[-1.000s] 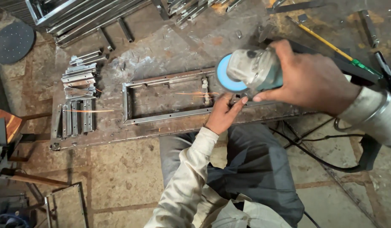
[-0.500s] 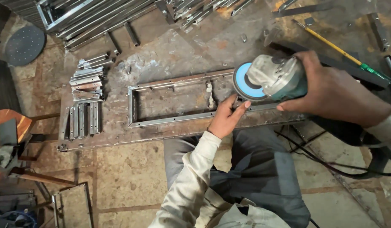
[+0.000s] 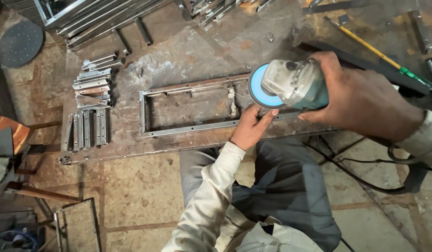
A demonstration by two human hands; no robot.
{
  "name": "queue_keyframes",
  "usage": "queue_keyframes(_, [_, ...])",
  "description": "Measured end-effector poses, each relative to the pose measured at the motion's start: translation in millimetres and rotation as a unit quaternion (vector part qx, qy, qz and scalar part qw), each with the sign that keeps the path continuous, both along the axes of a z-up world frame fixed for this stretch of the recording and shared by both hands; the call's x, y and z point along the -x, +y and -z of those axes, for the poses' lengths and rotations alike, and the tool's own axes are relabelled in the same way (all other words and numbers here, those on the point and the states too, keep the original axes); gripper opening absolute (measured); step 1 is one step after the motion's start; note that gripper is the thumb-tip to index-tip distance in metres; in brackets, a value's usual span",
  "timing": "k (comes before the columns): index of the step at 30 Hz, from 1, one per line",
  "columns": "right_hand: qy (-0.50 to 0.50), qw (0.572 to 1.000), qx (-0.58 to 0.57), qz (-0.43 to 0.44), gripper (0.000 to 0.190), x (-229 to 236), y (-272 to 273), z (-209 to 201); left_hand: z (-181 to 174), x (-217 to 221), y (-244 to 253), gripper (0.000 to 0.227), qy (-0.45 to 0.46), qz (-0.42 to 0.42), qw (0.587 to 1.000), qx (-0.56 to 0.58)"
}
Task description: Measuring, grinding, and welding a rectangular metal frame and its components.
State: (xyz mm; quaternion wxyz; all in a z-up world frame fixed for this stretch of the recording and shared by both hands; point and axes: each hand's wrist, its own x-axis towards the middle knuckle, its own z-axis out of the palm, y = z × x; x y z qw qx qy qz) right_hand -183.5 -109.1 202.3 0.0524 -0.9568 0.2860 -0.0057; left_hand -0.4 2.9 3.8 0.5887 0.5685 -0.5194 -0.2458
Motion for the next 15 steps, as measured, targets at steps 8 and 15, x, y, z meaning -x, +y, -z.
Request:
queue_keyframes(8, [-0.029,0.999,-0.013,0.025,0.109,-1,7,-7,20,-3,-8,0.035,-0.032,-0.025,0.998,-0.040])
queue_keyframes(15, [-0.119,0.985,0.015,0.123,0.117,39,-15,21,33,-11,-7,0.047,-0.155,-0.128,0.971,0.128])
